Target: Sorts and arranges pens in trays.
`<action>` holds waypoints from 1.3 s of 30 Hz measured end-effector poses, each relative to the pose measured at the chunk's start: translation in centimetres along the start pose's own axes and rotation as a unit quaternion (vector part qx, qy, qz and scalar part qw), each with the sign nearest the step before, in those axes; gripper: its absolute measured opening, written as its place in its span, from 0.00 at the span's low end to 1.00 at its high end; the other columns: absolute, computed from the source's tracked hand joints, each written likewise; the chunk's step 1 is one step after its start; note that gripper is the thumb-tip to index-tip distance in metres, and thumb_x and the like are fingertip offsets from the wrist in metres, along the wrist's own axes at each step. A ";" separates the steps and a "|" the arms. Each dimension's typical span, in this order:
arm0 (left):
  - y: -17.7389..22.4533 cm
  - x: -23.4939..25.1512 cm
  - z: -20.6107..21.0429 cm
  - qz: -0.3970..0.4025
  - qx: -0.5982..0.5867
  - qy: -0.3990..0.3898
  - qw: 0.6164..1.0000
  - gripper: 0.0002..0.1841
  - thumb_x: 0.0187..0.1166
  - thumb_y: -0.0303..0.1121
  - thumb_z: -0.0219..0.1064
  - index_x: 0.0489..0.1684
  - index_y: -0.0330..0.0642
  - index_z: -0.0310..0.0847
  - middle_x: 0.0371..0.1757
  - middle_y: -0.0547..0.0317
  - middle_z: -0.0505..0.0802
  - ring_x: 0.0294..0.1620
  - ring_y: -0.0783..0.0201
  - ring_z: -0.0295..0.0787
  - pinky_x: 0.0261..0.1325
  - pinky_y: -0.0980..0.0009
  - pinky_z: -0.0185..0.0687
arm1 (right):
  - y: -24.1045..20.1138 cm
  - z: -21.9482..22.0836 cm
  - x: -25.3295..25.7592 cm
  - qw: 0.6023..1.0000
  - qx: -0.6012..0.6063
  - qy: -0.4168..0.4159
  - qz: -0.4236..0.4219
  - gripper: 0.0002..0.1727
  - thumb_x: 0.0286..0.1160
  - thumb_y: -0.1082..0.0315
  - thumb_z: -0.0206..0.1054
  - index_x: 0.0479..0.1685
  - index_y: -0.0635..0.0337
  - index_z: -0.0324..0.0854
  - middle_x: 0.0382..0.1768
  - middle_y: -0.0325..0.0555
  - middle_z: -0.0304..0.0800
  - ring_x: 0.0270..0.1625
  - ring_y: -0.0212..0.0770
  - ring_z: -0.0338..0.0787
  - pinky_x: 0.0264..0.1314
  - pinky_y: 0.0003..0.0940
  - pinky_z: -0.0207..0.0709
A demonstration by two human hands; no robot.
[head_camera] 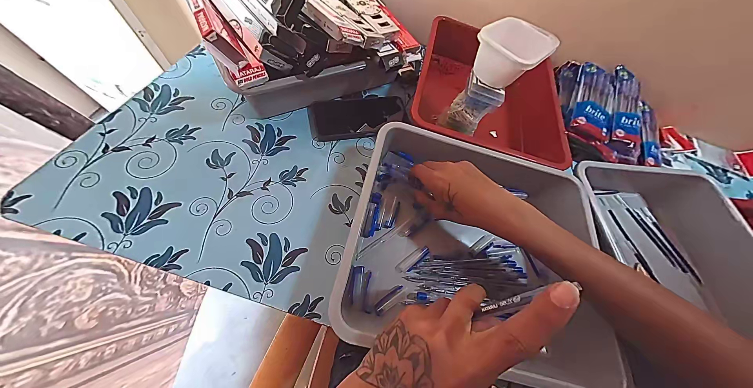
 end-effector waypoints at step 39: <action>0.3 0.1 0.1 0.011 0.015 -0.012 1.000 0.27 0.78 0.19 0.58 0.78 0.47 0.74 0.43 0.50 0.94 0.21 0.60 0.85 0.20 0.72 0.75 | -3.5 1.5 2.5 0.991 0.124 -0.047 0.032 0.12 0.77 0.64 0.70 0.47 0.66 0.87 0.39 0.57 0.90 0.45 0.58 0.92 0.43 0.59 0.81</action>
Point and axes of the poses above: each hand's wrist, its own x-axis towards the middle knuckle, its own z-axis out of the palm, y = z × x, the point moved 10 cm from there along x, towards the middle knuckle
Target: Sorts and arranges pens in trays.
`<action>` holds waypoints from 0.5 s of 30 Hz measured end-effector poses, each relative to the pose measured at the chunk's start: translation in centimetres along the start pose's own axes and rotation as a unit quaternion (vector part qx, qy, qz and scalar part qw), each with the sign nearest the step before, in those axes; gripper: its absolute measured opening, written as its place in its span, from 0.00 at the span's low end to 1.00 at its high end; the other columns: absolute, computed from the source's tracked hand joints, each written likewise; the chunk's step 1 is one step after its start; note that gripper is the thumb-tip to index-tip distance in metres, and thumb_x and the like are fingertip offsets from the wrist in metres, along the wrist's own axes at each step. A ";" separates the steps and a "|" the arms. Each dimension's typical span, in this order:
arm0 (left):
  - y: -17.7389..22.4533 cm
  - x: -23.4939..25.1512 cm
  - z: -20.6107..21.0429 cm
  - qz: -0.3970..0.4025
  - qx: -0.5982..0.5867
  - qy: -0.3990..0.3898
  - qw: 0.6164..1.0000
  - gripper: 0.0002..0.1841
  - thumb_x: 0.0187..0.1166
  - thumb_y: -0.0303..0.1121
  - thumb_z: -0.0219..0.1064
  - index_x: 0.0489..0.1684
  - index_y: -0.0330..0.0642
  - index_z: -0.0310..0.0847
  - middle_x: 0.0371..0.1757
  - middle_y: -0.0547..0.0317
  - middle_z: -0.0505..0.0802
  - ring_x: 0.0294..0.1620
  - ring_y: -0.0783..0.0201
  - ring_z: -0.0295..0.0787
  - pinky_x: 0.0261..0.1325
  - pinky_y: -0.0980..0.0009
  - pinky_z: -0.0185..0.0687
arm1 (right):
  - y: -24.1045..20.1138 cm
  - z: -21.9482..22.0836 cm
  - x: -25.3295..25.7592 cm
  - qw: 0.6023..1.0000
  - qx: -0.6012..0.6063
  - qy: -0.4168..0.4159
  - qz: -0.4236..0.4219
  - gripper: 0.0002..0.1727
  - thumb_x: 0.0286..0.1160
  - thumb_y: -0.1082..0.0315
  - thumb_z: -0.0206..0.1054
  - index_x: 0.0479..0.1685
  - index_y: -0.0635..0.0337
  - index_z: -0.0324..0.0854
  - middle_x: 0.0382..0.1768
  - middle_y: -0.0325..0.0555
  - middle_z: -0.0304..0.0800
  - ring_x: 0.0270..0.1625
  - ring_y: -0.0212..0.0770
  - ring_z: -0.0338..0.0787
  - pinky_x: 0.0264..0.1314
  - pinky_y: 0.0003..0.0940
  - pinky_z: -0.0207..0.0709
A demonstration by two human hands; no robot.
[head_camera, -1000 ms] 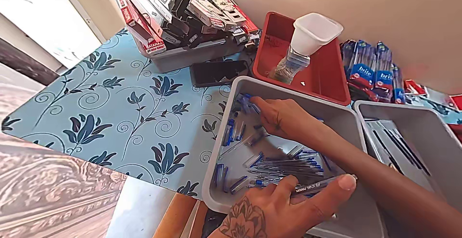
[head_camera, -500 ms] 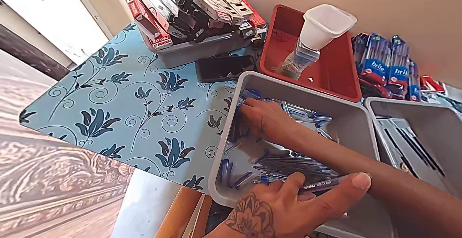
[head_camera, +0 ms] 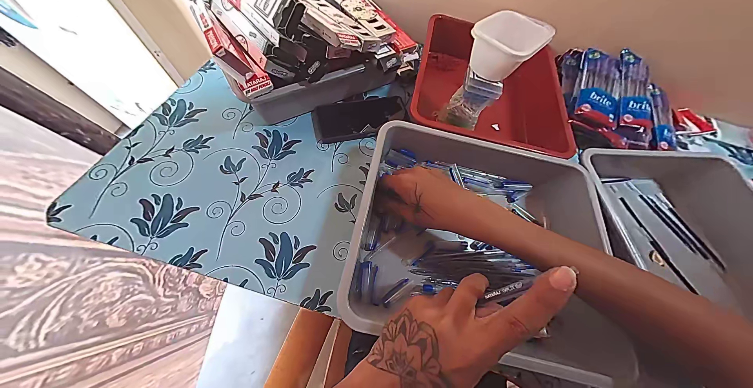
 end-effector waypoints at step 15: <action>0.0 -0.1 0.2 -0.006 -0.025 -0.006 1.000 0.26 0.78 0.21 0.61 0.75 0.51 0.80 0.41 0.48 0.94 0.18 0.59 0.84 0.16 0.70 0.72 | -1.1 -9.8 -10.6 0.978 0.017 0.208 0.023 0.11 0.74 0.62 0.64 0.48 0.55 0.87 0.32 0.30 0.88 0.25 0.19 0.80 0.27 0.15 0.76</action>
Point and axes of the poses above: each hand's wrist, its own x-axis towards the middle knuckle, its own z-axis out of the palm, y = z × x, the point moved 10 cm from there along x, towards the middle knuckle
